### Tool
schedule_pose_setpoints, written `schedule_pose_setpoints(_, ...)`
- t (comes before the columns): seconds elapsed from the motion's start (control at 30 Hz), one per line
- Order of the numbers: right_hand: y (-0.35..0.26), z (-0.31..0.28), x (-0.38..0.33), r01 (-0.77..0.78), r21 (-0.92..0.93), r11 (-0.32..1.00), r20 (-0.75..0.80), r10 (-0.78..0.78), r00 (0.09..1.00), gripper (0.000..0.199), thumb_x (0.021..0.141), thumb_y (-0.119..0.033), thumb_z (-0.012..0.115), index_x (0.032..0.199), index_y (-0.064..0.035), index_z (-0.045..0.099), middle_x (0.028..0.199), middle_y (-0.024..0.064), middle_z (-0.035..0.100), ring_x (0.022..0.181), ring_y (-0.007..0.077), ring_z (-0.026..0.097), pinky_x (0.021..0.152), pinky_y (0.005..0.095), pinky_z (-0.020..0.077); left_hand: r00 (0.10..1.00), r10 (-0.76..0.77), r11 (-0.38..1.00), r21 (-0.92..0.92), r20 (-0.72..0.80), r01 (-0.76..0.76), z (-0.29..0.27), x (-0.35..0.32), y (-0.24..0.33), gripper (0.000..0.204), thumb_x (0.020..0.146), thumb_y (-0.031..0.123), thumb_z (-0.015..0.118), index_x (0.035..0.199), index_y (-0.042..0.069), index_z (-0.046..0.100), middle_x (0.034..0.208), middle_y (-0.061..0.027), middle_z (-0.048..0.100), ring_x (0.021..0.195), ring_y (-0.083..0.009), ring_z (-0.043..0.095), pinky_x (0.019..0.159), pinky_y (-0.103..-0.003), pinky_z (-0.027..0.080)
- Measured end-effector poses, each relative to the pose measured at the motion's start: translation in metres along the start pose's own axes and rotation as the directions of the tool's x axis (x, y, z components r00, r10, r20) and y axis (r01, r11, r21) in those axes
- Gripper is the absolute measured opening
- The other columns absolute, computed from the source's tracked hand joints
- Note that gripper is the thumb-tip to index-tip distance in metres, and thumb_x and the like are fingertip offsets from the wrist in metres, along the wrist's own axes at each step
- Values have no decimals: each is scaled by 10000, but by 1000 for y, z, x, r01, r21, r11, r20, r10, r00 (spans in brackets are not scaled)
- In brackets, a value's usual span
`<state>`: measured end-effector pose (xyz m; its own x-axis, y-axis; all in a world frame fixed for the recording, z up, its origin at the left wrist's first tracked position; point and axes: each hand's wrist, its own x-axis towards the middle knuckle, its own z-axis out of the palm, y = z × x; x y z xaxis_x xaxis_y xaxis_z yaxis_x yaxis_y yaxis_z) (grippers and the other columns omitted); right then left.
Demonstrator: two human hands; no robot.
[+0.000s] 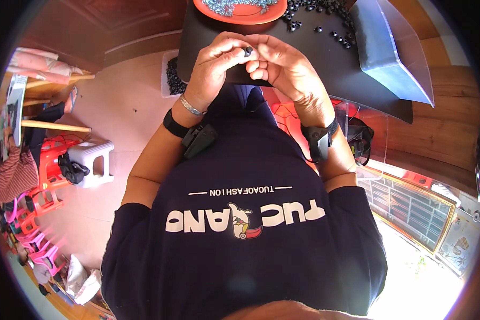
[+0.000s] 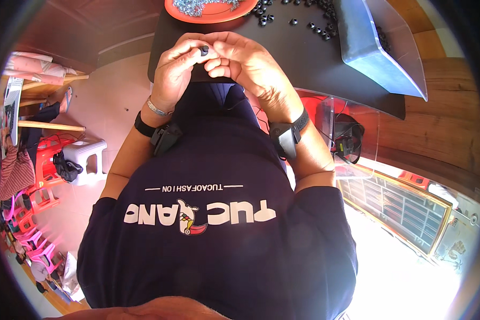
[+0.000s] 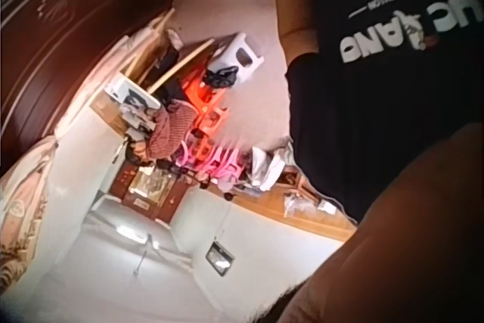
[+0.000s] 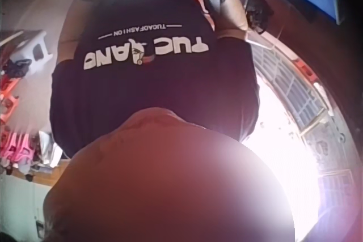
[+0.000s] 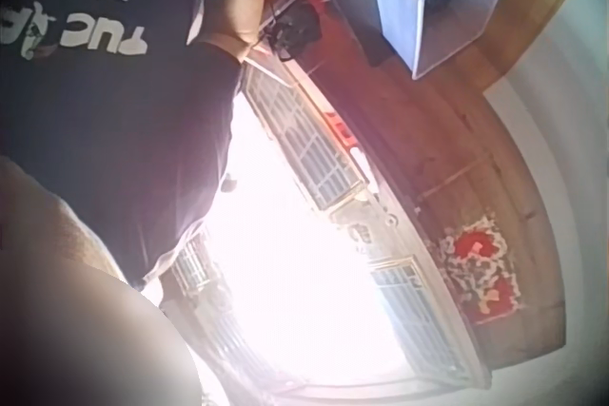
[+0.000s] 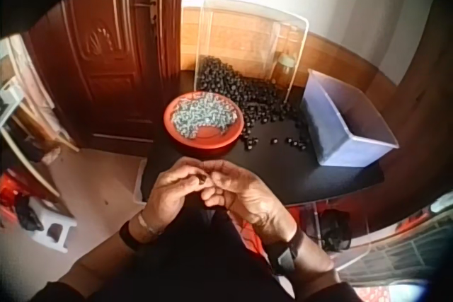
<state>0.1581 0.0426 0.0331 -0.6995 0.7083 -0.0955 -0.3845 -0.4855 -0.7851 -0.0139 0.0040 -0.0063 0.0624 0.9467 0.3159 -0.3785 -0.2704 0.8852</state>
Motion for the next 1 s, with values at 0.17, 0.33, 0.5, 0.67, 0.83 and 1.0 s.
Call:
schedule_pose_setpoints(0.17, 3, 8, -7, 107, -350, 931, -16, -120, 993, 394, 857, -75, 640, 1223, -8, 508, 893, 69, 635, 742, 113, 615, 663, 216, 502, 999, -6, 1000, -17, 36, 6, -1, 1, -2, 192, 914, 78, 480, 994, -57, 591, 1009, -54, 551, 916, -121, 539, 835, -253, 423)
schedule_pose_setpoints(0.33, 11, 21, -5, 332, -919, 213, 159, -569, 807, 279, 796, -43, 683, 1073, -67, 663, 857, 36, 667, 697, 103, 614, 622, 245, 495, 998, -29, 998, -59, 54, 32, -1, 3, -4, 199, 916, 71, 450, 1010, -56, 572, 1008, -51, 555, 997, -111, 498, 890, -240, 367)
schedule_pose_setpoints(0.5, -7, 21, -10, 309, -945, -111, 301, -668, 681, 235, 759, -70, 719, 989, -53, 673, 830, 81, 657, 660, 149, 627, 601, 268, 509, 997, -60, 997, -47, 56, 63, 2, 2, 5, 209, 936, 118, 451, 980, -41, 580, 1007, -78, 561, 972, -131, 516, 895, -272, 383)
schedule_pose_setpoints(0.67, -91, -13, -37, 35, -981, -192, 187, -875, 445, 207, 769, -93, 722, 969, -60, 682, 826, 51, 664, 675, 121, 618, 598, 245, 491, 995, -36, 998, 57, 93, 30, -2, 2, 3, 228, 943, 179, 448, 944, -14, 570, 1007, -96, 569, 1033, -188, 543, 911, -318, 395)
schedule_pose_setpoints(0.83, -171, -43, -72, -516, -707, -484, 441, -872, 213, 217, 765, -177, 690, 978, -139, 701, 996, 63, 660, 989, 225, 594, 853, 351, 467, 993, -62, 996, 76, 99, 54, 1, 4, 4, 212, 943, 161, 448, 911, -13, 564, 1006, -97, 570, 1018, -202, 552, 917, -321, 396)
schedule_pose_setpoints(1.0, -158, -37, -49, -298, -764, -572, 485, -814, 320, 167, 780, -181, 693, 936, -126, 711, 950, 60, 677, 900, 235, 629, 791, 323, 490, 992, -59, 996, 77, 107, 51, 0, 6, 3, 205, 942, 151, 447, 901, -12, 564, 996, -96, 572, 1013, -199, 553, 914, -320, 400)
